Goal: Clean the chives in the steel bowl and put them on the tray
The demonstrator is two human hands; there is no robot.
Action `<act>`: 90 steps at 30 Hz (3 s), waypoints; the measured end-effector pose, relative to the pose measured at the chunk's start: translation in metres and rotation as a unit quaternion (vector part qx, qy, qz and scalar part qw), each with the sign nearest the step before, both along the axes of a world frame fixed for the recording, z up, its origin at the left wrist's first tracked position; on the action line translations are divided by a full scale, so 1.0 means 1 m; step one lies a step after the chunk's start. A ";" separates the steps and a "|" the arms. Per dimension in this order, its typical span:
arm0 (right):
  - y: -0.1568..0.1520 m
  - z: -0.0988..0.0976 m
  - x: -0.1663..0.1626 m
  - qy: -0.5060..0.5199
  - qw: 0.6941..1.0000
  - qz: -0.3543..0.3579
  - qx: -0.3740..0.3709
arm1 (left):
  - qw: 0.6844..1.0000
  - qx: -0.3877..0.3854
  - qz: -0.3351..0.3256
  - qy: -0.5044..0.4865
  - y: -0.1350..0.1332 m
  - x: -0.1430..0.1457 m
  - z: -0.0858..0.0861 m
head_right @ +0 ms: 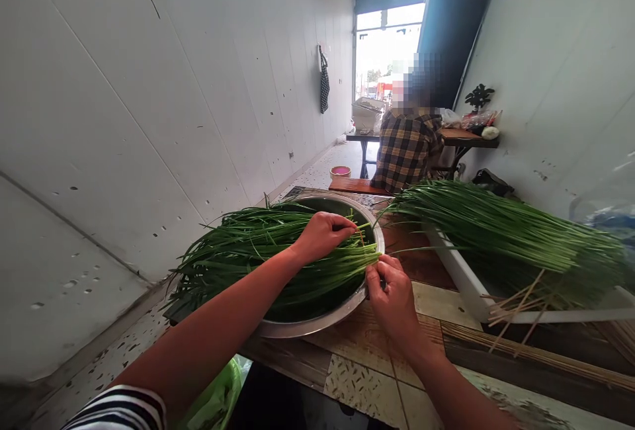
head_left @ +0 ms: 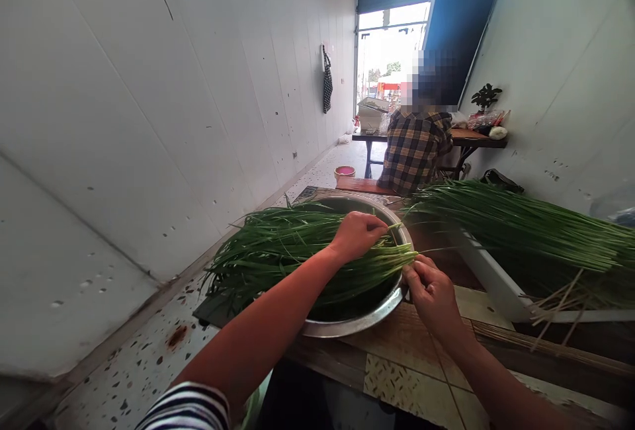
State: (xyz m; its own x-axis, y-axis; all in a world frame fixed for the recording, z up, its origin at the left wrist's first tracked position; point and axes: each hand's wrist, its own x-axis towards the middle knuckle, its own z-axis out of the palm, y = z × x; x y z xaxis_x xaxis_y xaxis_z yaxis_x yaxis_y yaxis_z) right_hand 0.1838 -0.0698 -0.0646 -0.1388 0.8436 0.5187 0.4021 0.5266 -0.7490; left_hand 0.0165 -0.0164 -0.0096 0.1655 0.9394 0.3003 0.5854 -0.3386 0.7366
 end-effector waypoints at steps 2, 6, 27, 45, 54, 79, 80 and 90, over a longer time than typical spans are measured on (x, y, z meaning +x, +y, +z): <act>0.000 0.000 0.001 0.000 1.000 -0.002 0.002 | 1.000 -0.004 -0.004 -0.004 0.000 0.000 0.000; -0.001 0.001 0.001 0.000 1.000 0.000 0.002 | 1.000 -0.002 -0.012 -0.005 0.001 -0.001 -0.001; 0.000 0.001 0.000 0.000 1.000 -0.010 0.002 | 1.000 0.003 -0.007 0.020 0.003 0.000 -0.004; -0.002 0.003 0.000 0.007 1.000 -0.003 -0.002 | 1.000 -0.018 0.000 0.017 0.002 -0.001 -0.002; -0.001 0.001 0.000 0.011 1.000 -0.001 -0.011 | 1.000 -0.004 -0.006 0.009 0.001 -0.001 -0.002; -0.003 -0.006 -0.001 0.004 1.000 0.004 0.017 | 0.984 0.013 0.059 0.169 0.015 -0.029 0.004; -0.003 -0.006 -0.001 -0.003 1.000 0.003 0.023 | 0.976 -0.007 0.079 0.203 0.019 -0.030 -0.001; -0.005 -0.002 -0.003 -0.006 1.000 -0.003 0.020 | 0.947 -0.078 0.068 0.303 0.031 -0.023 -0.024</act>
